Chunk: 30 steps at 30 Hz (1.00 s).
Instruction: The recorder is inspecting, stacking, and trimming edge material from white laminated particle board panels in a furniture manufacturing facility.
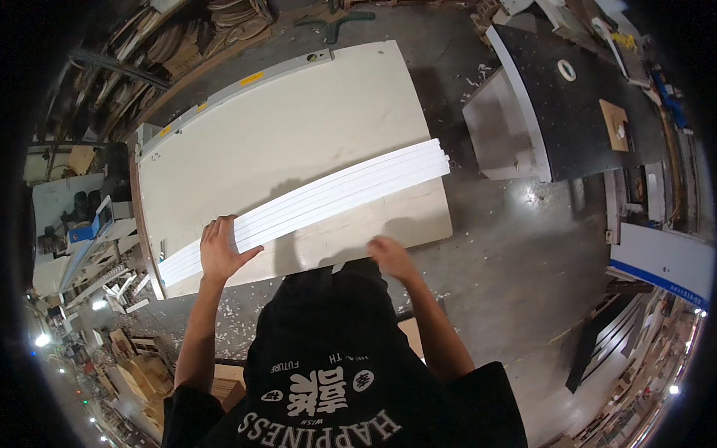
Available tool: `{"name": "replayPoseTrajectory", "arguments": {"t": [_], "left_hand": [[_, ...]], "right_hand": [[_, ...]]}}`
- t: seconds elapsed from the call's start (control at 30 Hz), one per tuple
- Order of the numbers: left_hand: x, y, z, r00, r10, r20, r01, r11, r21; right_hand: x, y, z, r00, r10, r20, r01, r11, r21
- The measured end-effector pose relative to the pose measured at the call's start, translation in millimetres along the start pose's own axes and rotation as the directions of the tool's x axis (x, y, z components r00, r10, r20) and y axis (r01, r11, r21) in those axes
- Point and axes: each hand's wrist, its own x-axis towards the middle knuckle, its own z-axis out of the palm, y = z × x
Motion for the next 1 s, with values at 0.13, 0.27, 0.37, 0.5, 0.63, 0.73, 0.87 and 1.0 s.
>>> {"name": "replayPoseTrajectory", "arguments": {"t": [0.13, 0.27, 0.37, 0.5, 0.63, 0.73, 0.87, 1.0], "left_hand": [[4.4, 2.4, -0.7, 0.999, 0.039, 0.001, -0.039, 0.998, 0.041], [2.1, -0.8, 4.7, 0.999, 0.023, 0.027, -0.025, 0.997, 0.077], [-3.2, -4.6, 5.7, 0.999, -0.004, 0.042, 0.001, 0.998, 0.06], [0.2, 3.3, 4.4, 0.998, 0.058, 0.0, -0.058, 0.998, -0.04], [-10.9, -6.2, 5.5, 0.996, 0.072, -0.059, -0.074, 0.997, -0.032], [-4.6, 1.5, 7.3, 0.999, 0.018, 0.031, -0.018, 1.0, -0.009], [-10.1, -0.6, 4.9, 0.999, 0.036, 0.005, -0.035, 0.998, -0.048], [-28.6, -3.8, 0.6, 0.999, 0.031, -0.044, -0.033, 0.999, -0.043]], "right_hand": [[17.2, -17.7, 100.6, 0.822, -0.101, 0.56, 0.191, 0.976, -0.105], [41.2, 27.4, 201.4, 0.462, 0.105, 0.881, 0.449, 0.829, -0.334], [33.7, 24.7, 222.2, 0.425, 0.378, 0.823, 0.318, 0.789, -0.526], [12.1, 37.3, 233.4, 0.174, 0.437, 0.882, 0.306, 0.828, -0.47], [8.9, 13.3, 235.1, -0.049, 0.278, 0.959, 0.1, 0.957, -0.272], [-10.0, 24.1, 245.7, 0.098, 0.298, 0.95, 0.338, 0.887, -0.313], [-27.1, 12.8, 252.1, 0.495, 0.406, 0.768, 0.177, 0.818, -0.547], [-46.8, -21.8, 249.8, 0.66, 0.38, 0.648, 0.159, 0.773, -0.614]]}}
